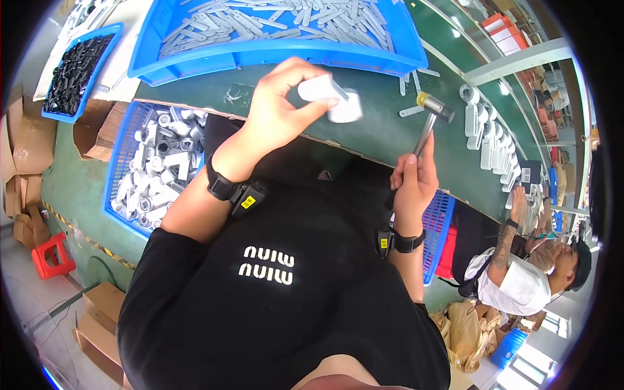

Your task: Assembling white plastic brackets by inserting metal pins and tapping them into place with a small hammer.

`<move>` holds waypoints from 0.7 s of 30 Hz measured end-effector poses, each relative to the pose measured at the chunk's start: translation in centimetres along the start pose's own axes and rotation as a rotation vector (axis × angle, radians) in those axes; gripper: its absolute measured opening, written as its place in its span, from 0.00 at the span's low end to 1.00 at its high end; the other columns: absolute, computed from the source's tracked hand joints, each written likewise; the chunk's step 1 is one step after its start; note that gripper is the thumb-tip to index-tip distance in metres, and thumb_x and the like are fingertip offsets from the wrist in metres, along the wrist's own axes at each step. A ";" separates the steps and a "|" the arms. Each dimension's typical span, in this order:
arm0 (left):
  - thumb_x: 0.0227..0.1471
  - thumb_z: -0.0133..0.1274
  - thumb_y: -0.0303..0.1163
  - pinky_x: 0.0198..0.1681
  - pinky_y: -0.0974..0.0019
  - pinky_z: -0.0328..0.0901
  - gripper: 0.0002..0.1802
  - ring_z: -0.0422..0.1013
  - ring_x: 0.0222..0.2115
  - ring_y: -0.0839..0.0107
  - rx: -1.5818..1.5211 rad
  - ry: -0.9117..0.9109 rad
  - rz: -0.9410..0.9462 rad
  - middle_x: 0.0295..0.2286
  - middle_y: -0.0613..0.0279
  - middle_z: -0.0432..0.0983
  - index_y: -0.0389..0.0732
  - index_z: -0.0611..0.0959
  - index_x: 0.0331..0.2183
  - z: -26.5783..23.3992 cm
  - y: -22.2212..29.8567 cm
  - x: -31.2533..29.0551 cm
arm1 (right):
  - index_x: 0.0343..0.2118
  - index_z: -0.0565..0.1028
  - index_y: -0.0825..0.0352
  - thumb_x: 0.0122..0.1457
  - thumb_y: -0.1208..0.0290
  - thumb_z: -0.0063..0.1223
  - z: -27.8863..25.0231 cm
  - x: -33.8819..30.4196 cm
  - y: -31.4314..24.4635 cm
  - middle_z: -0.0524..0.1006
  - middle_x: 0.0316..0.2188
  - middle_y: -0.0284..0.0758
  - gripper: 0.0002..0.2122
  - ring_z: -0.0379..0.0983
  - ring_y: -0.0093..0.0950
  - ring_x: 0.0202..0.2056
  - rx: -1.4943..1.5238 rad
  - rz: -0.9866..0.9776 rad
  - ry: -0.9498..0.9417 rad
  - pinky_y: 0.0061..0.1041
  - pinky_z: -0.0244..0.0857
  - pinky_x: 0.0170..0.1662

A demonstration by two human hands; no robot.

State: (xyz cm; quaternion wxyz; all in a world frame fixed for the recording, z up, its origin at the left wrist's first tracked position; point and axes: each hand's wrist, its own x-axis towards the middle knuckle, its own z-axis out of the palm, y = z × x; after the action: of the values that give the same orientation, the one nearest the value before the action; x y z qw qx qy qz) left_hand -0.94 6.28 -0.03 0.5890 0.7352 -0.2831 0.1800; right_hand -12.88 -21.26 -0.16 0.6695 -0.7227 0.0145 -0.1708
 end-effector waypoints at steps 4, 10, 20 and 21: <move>0.50 0.72 0.24 0.50 0.56 0.76 0.38 0.83 0.44 0.53 0.042 0.059 0.106 0.43 0.52 0.84 0.38 0.73 0.60 1.1 2.8 2.0 | 0.78 0.56 0.63 0.76 0.78 0.44 0.2 -0.1 1.3 0.72 0.27 0.26 0.29 0.61 0.12 0.21 0.019 0.007 -0.017 0.14 0.60 0.24; 0.47 0.69 0.31 0.48 0.56 0.70 0.17 0.78 0.40 0.60 0.653 -0.361 0.239 0.36 0.62 0.82 0.44 0.87 0.42 6.7 1.3 0.7 | 0.78 0.56 0.63 0.77 0.77 0.44 0.9 1.3 2.5 0.72 0.26 0.26 0.29 0.62 0.12 0.21 0.082 0.016 -0.030 0.14 0.60 0.22; 0.61 0.60 0.33 0.40 0.55 0.76 0.10 0.84 0.34 0.51 0.790 -0.255 -0.123 0.35 0.49 0.87 0.42 0.89 0.43 -10.4 -4.4 15.3 | 0.68 0.71 0.69 0.75 0.74 0.50 -1.6 3.0 2.0 0.71 0.23 0.24 0.21 0.61 0.11 0.18 0.107 0.364 -0.185 0.14 0.57 0.20; 0.60 0.60 0.33 0.44 0.53 0.76 0.10 0.83 0.39 0.49 0.875 -0.384 -0.121 0.37 0.51 0.88 0.42 0.89 0.41 -13.8 -7.6 16.3 | 0.68 0.71 0.71 0.75 0.74 0.49 -1.1 2.9 1.7 0.71 0.23 0.25 0.21 0.61 0.12 0.18 0.080 0.348 -0.195 0.15 0.56 0.20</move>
State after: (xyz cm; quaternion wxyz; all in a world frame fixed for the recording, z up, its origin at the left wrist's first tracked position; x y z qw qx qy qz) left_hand 17.38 17.42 7.27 0.1709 0.9491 -0.2413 0.1084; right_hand -10.06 -23.28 -1.13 0.7153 -0.6953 0.0678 0.0178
